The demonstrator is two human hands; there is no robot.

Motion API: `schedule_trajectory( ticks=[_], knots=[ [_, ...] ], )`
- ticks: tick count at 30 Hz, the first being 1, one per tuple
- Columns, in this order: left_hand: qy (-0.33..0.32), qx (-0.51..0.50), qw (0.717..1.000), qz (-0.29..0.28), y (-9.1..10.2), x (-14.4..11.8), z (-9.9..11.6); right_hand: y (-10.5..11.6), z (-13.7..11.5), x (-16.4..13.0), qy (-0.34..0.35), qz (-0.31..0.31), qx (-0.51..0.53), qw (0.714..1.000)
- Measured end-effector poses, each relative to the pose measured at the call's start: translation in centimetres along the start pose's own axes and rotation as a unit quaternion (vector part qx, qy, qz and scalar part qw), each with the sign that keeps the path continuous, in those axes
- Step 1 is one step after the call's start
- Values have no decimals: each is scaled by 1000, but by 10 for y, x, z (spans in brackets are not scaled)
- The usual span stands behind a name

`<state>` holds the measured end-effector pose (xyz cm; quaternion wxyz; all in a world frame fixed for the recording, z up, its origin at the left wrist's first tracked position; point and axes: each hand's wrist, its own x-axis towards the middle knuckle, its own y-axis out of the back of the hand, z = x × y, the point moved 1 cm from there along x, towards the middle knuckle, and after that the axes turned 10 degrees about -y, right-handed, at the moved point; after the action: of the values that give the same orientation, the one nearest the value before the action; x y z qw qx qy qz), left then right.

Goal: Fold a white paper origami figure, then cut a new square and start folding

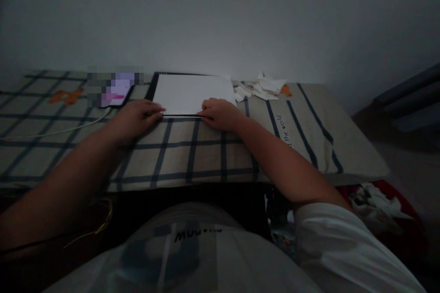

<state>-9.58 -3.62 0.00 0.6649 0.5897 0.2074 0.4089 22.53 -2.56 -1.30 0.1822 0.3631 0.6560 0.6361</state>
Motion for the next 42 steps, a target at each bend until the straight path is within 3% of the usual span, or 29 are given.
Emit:
schedule_trajectory(
  ticks=[5, 11, 20, 30, 34, 42],
  knots=[
    [46, -56, 995, -64, 13, 9, -25, -1, 2, 0, 1, 11, 15, 1000],
    [86, -82, 987, -104, 17, 16, -27, -3, 3, 0, 8, 15, 22, 1000],
    [96, -56, 989, -93, 18, 18, -17, -5, 6, -1, 16, 24, 46, 999],
    [75, -17, 996, -52, 13, 16, -24, -5, 5, 1, 13, 21, 43, 999],
    [30, 67, 997, 6, 15, 10, -10, -5, 5, 1, 13, 23, 39, 999],
    [78, 219, 971, -62, 11, -2, 31, -3, 4, -1, 18, 22, 42, 999]
  ],
)
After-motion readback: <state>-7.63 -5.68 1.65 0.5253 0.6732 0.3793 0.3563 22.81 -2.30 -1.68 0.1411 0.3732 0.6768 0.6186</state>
